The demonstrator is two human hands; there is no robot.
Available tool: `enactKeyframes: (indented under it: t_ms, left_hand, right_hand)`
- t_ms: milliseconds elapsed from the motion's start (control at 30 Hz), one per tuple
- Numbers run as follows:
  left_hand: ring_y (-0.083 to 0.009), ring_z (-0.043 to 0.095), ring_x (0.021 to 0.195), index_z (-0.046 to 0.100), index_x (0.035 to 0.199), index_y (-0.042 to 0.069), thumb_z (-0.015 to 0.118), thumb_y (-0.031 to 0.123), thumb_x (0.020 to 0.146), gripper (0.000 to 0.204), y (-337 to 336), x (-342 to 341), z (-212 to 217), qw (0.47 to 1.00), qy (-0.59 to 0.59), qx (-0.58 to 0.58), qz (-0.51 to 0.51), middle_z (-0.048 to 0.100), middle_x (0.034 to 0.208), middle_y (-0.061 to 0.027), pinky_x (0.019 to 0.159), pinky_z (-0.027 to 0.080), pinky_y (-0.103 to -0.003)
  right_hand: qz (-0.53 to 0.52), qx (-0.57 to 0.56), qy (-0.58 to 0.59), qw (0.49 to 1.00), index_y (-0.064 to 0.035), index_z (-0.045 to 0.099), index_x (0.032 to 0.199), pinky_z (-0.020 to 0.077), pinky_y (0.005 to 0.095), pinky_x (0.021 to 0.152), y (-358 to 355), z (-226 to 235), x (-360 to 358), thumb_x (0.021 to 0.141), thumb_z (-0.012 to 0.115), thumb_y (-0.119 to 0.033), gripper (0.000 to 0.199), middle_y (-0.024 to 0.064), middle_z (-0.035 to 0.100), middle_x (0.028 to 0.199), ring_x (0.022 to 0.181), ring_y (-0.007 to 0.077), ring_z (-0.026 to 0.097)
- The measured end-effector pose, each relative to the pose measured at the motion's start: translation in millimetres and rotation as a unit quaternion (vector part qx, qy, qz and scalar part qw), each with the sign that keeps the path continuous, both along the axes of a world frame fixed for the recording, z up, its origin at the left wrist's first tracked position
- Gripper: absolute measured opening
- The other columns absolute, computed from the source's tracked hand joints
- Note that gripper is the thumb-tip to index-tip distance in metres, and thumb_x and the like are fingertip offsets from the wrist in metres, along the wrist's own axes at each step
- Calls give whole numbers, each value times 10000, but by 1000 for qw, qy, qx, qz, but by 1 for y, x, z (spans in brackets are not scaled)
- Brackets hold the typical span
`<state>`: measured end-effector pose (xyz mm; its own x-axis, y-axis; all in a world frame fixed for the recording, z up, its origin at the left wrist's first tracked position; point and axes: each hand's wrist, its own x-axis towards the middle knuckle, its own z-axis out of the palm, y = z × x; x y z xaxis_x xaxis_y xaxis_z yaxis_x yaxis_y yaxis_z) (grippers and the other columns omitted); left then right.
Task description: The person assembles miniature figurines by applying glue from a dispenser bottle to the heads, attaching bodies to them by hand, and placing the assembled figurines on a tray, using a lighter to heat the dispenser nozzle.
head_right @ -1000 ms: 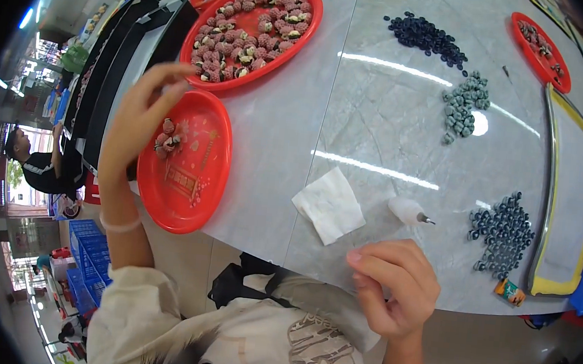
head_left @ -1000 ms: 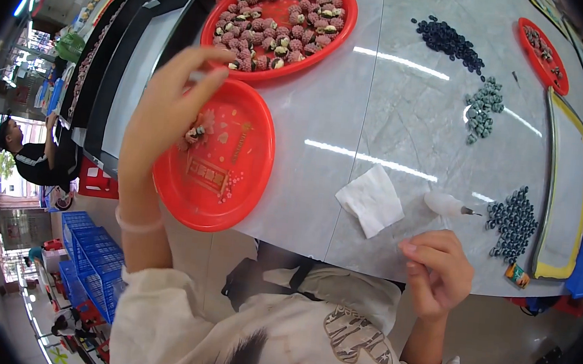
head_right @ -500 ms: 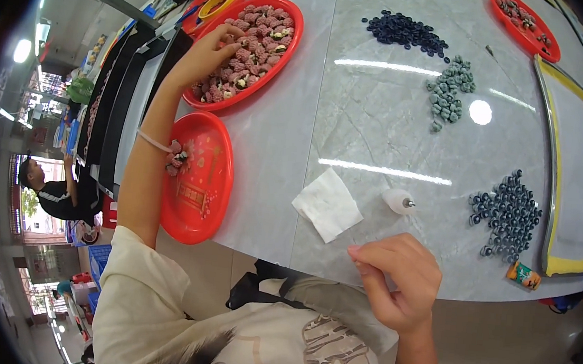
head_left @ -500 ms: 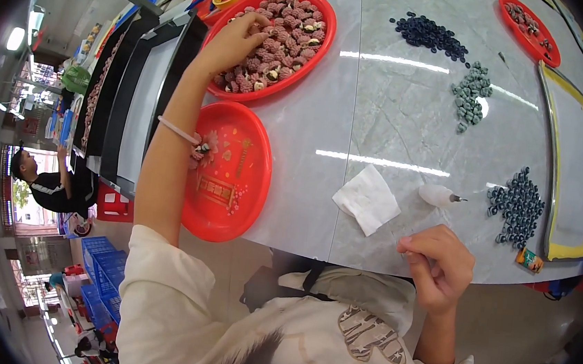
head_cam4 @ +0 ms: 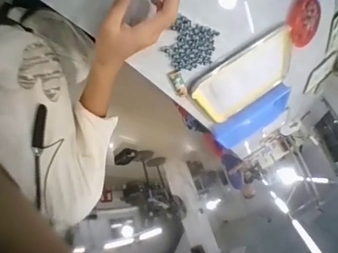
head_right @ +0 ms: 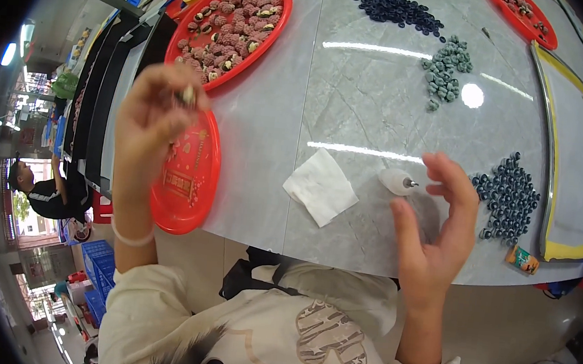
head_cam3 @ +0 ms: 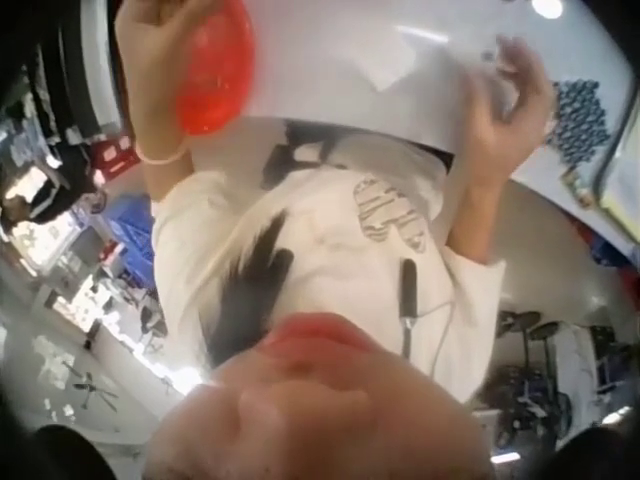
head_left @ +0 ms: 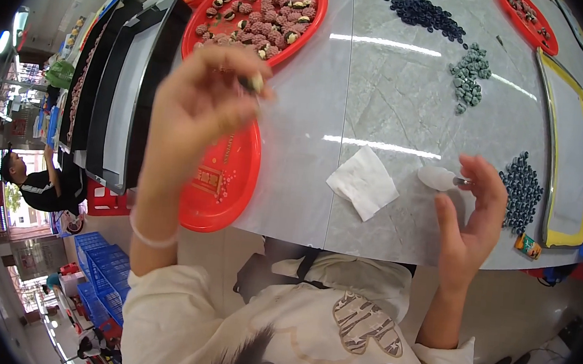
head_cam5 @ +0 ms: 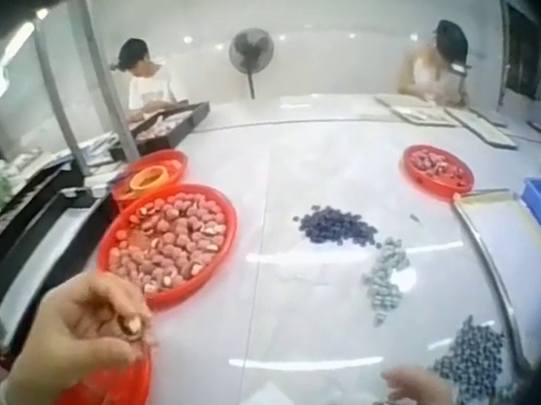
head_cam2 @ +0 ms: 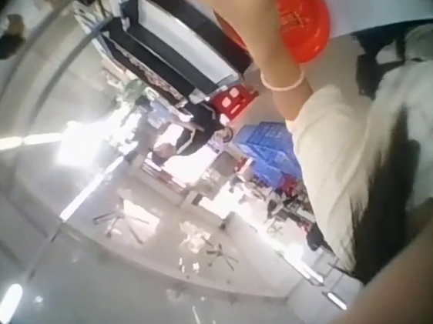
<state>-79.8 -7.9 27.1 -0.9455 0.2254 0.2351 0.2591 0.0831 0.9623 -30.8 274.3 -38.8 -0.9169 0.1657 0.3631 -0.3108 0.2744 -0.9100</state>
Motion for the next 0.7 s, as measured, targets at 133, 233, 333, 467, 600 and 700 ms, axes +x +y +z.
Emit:
enactKeyframes:
  t_ms: [133,233,333,467,600,700]
  left_hand:
    - [-172,570,861,444,1065,-31,582,-14,803,297,40,51,-32,978,-86,182,-46,543,1030,-174,722,483,-256]
    - [-181,577,889,446,1065,-42,570,18,827,275,73,60,-51,954,-163,248,-33,528,1072,-186,746,495,-261]
    - [-181,588,862,477,1045,-45,575,58,838,251,101,61,-65,929,-151,337,6,523,1093,-177,757,497,-275]
    - [-188,587,880,486,1037,-46,587,68,834,254,112,62,-84,910,-187,366,-52,514,1087,-169,761,500,-276]
    - [-188,591,844,490,1010,-16,615,157,817,288,119,64,-82,922,-194,327,-69,515,1053,-162,724,497,-258]
    - [-176,595,788,488,990,11,634,241,811,326,122,64,-86,931,-185,310,-52,522,1043,-165,690,489,-239]
  right_hand:
    - [17,90,-40,995,16,535,1049,385,268,853,-9,-9,-7,734,609,26,323,104,583,1008,941,179,526]
    - [32,47,-67,996,22,562,1015,374,260,860,-2,-7,-8,722,641,8,304,92,589,981,932,164,526]
    - [42,-36,-60,997,35,559,1042,417,251,792,9,-1,-1,746,677,-70,335,85,586,972,876,149,550]
    - [96,-114,-109,983,32,533,1078,437,239,644,27,8,11,756,690,-245,453,98,576,934,752,151,561]
    - [63,-34,-70,995,8,521,1059,420,229,549,47,7,23,735,698,-369,527,132,563,926,711,162,550]
    - [81,-67,-90,990,-14,500,1050,422,231,637,47,15,24,718,709,-387,542,151,531,970,840,177,517]
